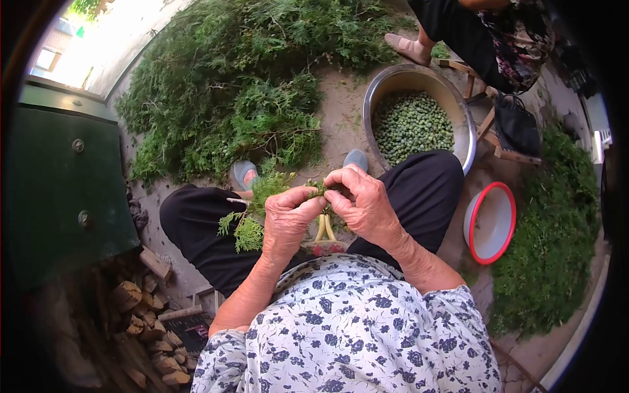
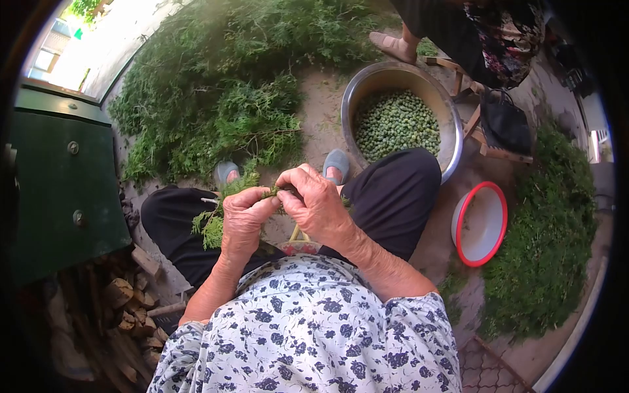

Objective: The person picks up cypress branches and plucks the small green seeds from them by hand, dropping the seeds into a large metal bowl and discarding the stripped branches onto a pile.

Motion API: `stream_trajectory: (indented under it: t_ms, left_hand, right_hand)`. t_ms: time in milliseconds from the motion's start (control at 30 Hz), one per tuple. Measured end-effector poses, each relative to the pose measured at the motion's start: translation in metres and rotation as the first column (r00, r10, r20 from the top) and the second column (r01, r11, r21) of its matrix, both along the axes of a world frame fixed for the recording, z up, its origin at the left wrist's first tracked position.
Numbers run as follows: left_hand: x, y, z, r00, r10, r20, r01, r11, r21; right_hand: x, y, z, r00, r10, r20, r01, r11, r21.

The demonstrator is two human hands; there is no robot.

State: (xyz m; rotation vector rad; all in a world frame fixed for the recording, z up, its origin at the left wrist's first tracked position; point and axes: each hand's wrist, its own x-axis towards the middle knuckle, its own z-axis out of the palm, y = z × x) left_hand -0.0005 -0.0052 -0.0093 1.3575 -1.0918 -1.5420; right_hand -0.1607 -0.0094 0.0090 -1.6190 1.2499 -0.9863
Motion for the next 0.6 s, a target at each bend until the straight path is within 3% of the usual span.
stream_trajectory:
  t_ms: [67, 133, 200, 300, 400, 467, 533, 567, 600]
  left_hand:
    - [-0.003, 0.0, 0.007, 0.998, 0.017, -0.059, -0.015, 0.999, 0.036]
    - [-0.005, 0.0, 0.014, 0.992, 0.038, -0.116, -0.03, 0.997, 0.07]
    - [-0.004, 0.0, 0.02, 0.977, 0.078, -0.197, -0.063, 0.995, 0.081]
    - [0.002, -0.003, 0.027, 0.944, 0.09, -0.317, -0.061, 0.993, 0.102]
    - [0.007, -0.002, 0.02, 0.948, 0.098, -0.303, -0.066, 0.991, 0.112]
    - [0.004, -0.003, 0.023, 0.947, 0.1, -0.305, -0.067, 0.991, 0.115]
    - [0.002, -0.004, 0.024, 0.947, 0.098, -0.305, -0.065, 0.991, 0.118]
    - [0.002, -0.004, 0.024, 0.941, 0.088, -0.328, -0.045, 0.99, 0.137]
    - [0.002, -0.004, 0.024, 0.933, 0.074, -0.351, -0.02, 0.988, 0.156]
  right_hand:
    - [0.001, 0.002, 0.001, 0.984, -0.121, -0.128, 0.095, 0.976, -0.194]
    - [-0.008, -0.008, -0.002, 0.918, -0.347, -0.192, 0.244, 0.876, -0.415]
    - [-0.033, -0.019, 0.006, 0.868, -0.469, -0.165, 0.39, 0.848, -0.359]
    - [-0.087, -0.037, 0.0, 0.732, -0.654, -0.192, 0.493, 0.703, -0.512]
    - [-0.151, -0.05, -0.014, 0.499, -0.728, -0.47, 0.375, 0.671, -0.64]
    - [-0.174, -0.052, -0.027, 0.374, -0.738, -0.561, 0.429, 0.674, -0.601]
    - [-0.169, -0.051, -0.021, 0.383, -0.719, -0.58, 0.415, 0.695, -0.587]
    - [-0.158, -0.05, -0.022, 0.687, -0.61, -0.394, 0.52, 0.792, -0.319]
    - [-0.143, -0.048, -0.02, 0.865, -0.493, -0.089, 0.493, 0.87, -0.027]
